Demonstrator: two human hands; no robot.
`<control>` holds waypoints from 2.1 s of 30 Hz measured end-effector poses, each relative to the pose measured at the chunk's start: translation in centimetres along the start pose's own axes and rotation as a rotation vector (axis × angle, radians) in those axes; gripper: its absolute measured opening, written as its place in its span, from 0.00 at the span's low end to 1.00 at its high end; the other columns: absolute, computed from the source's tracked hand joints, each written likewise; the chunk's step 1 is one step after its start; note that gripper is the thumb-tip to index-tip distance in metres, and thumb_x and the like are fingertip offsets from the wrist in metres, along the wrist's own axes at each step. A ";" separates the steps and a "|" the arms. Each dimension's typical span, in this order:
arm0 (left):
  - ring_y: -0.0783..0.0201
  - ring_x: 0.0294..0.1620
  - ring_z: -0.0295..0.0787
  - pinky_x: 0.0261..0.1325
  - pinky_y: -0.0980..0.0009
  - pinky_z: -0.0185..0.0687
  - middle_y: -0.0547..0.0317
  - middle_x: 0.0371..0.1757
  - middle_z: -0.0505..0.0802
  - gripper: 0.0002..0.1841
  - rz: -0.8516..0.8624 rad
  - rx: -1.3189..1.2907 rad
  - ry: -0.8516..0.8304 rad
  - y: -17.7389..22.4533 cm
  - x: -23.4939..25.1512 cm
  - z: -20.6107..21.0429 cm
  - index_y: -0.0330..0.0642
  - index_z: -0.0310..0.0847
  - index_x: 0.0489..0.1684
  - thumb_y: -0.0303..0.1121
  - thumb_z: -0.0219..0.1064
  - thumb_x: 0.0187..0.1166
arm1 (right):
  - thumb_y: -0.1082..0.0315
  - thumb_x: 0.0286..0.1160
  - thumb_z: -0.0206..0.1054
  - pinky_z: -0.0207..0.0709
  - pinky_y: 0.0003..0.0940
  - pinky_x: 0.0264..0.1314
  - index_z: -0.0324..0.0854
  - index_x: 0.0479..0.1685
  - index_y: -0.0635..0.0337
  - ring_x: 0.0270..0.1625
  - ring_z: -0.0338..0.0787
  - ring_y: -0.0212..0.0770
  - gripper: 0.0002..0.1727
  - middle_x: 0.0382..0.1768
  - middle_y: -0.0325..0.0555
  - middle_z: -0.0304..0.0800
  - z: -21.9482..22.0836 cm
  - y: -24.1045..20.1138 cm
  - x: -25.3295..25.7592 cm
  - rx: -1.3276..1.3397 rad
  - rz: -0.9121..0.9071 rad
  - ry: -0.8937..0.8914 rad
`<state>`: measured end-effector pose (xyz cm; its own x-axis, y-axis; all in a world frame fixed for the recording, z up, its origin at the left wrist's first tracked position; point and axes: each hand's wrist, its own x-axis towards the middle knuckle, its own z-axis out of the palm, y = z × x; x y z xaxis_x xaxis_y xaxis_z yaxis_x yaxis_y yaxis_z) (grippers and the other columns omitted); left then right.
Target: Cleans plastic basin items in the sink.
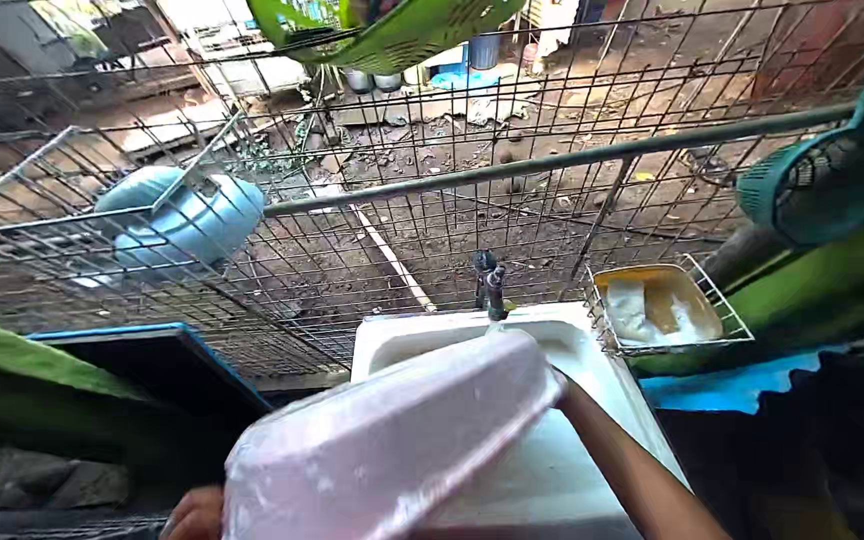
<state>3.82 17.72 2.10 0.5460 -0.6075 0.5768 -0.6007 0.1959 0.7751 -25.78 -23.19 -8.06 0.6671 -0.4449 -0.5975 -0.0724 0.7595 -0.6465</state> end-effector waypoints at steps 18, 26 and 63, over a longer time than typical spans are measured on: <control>0.51 0.72 0.81 0.71 0.52 0.78 0.39 0.77 0.79 0.26 -1.145 -0.546 -0.097 -14.2 1.5 17.6 0.40 0.58 0.88 0.43 0.42 0.96 | 0.80 0.87 0.48 0.85 0.21 0.47 0.70 0.72 0.72 0.41 0.90 0.23 0.19 0.48 0.46 0.91 -7.7 0.2 -8.3 -0.209 -0.506 0.692; 0.51 0.90 0.60 0.90 0.54 0.55 0.39 0.90 0.64 0.30 -0.870 -0.456 -0.093 -20.5 3.9 22.3 0.33 0.54 0.90 0.40 0.45 0.92 | 0.75 0.89 0.52 0.76 0.26 0.64 0.77 0.63 0.82 0.54 0.85 0.31 0.17 0.56 0.63 0.87 -8.6 1.9 -3.6 -0.333 -0.703 0.922; 0.54 0.67 0.83 0.74 0.60 0.75 0.32 0.67 0.85 0.21 -1.029 -0.430 -0.007 -21.6 1.4 23.0 0.21 0.71 0.72 0.32 0.50 0.93 | 0.46 0.83 0.62 0.66 0.52 0.86 0.87 0.63 0.65 0.76 0.83 0.56 0.30 0.66 0.61 0.89 4.9 -4.4 10.6 -1.519 -0.447 0.682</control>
<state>4.09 -5.06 -19.79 0.6635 -0.6374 -0.3918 0.3886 -0.1539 0.9085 -14.77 -28.91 -9.25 0.4480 -0.8906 -0.0789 -0.8326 -0.3834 -0.3997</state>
